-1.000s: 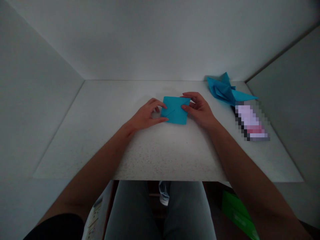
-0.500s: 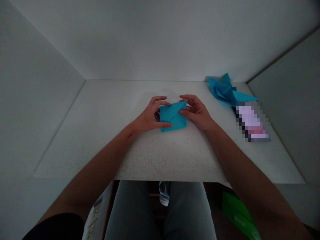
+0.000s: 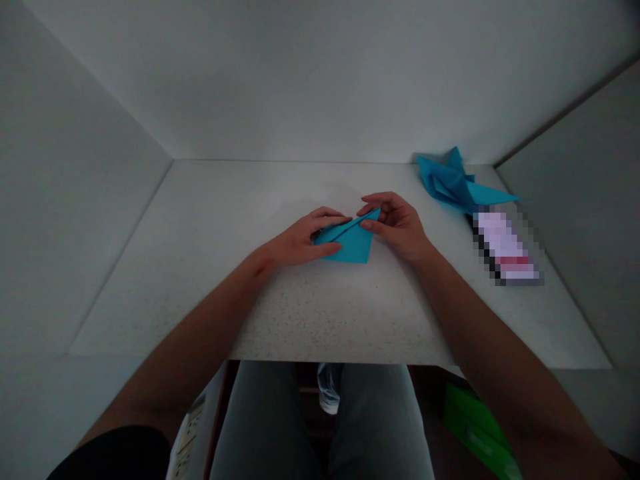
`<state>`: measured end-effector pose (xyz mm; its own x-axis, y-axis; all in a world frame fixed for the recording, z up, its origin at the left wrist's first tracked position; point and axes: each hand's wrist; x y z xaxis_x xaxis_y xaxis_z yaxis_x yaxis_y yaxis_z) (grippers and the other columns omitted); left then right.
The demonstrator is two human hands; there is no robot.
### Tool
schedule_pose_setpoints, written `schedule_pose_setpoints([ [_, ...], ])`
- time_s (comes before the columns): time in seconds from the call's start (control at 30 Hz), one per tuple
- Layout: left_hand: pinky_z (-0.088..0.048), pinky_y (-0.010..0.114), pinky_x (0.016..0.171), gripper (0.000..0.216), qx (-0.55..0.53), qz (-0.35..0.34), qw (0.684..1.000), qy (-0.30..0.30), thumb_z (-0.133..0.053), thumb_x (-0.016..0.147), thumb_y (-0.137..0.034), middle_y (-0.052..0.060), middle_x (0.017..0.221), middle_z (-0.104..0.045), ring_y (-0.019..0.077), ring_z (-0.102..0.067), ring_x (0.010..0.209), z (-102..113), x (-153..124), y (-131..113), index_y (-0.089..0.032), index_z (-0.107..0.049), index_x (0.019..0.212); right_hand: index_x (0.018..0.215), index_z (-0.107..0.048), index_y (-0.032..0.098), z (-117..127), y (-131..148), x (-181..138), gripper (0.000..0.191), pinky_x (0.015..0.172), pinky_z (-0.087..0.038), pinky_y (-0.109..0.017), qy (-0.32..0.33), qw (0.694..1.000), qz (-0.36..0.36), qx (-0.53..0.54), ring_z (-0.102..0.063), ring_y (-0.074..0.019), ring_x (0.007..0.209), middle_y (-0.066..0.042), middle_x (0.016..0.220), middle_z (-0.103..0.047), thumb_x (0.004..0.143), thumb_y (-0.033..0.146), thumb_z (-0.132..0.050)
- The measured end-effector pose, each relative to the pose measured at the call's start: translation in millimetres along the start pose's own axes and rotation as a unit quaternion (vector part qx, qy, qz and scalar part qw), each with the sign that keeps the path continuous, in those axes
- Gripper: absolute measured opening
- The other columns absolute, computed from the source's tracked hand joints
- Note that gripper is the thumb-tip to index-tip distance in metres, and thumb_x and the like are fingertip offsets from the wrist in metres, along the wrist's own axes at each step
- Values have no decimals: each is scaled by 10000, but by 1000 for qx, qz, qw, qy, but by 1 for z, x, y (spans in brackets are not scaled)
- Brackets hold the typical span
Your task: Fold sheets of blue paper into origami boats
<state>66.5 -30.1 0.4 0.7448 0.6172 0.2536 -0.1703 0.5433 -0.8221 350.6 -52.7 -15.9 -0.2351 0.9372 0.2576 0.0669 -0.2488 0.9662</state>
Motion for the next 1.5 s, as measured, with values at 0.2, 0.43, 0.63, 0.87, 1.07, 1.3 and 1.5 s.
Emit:
schedule_pose_setpoints([
  [0.2, -664, 377, 893, 625, -113, 83, 990, 8, -822, 982, -623, 152, 1280, -762, 252, -772, 1048, -10, -1, -7, -179, -721, 1409, 1649, -539, 471, -3, 3, -3, 982, 881, -753, -361, 52, 998, 4, 17, -796, -235, 1144, -52, 1629, -667, 806, 470, -1042],
  [0.43, -678, 361, 881, 600, -178, 118, 975, -56, -740, 1035, -659, 162, 1177, -824, 250, -823, 1006, -15, 4, -3, -135, -743, 1327, 1557, -610, 413, -4, -2, -1, 929, 769, -702, -304, 30, 999, 23, -20, -724, -143, 901, -43, 1532, -657, 752, 440, -1073],
  [0.63, -694, 365, 864, 854, -241, 112, 961, -72, -815, 987, -674, 197, 1361, -780, 259, -837, 1035, -20, 3, -1, -235, -534, 1664, 1220, -706, 280, -6, -3, 1, 474, 581, -514, -254, 34, 999, -13, -35, -570, -98, 663, 11, 996, -714, 911, 547, -946],
  [0.87, -706, 353, 816, 1112, -199, 94, 973, -77, -987, 828, -401, 179, 1640, -598, 218, -807, 1004, -22, -2, 1, -410, -387, 1764, 1424, -619, 333, -5, -1, 3, 581, 597, -490, -275, 9, 1000, 1, -30, -547, -123, 654, 49, 871, -625, 970, 584, -881],
  [1.07, -629, 276, 685, 470, -160, 192, 963, -96, -675, 1053, -608, 89, 979, -790, 192, -744, 819, -11, 4, -3, -157, -739, 1168, 1446, -630, 365, -1, 0, 3, 607, 571, -454, -303, -34, 996, 19, -76, -489, -153, 668, 14, 918, -611, 984, 722, -795],
  [1.3, -507, 218, 491, 385, -133, 218, 961, -101, -767, 1001, -553, 15, 741, -685, 135, -632, 582, -5, 5, -12, -175, -724, 1058, 1212, -762, 290, -2, 7, 2, 475, 555, -445, -271, 14, 996, -23, -81, -526, -120, 647, 22, 881, -655, 939, 664, -870],
  [1.5, -558, 209, 576, 337, -141, 199, 953, -178, -795, 981, -489, 12, 830, -712, 118, -677, 650, 0, 7, -1, -188, -679, 1077, 1013, -710, 246, 1, 2, 4, 481, 493, -398, -245, -11, 998, -37, -41, -514, -87, 544, 51, 753, -661, 884, 657, -923],
])
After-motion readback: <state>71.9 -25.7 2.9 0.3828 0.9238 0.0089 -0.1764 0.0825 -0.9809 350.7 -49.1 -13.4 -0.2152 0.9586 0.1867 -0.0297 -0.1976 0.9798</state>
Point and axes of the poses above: each hand's wrist, its own x-axis towards the middle knuckle, its own z-axis out of the back of the hand, y = z × x
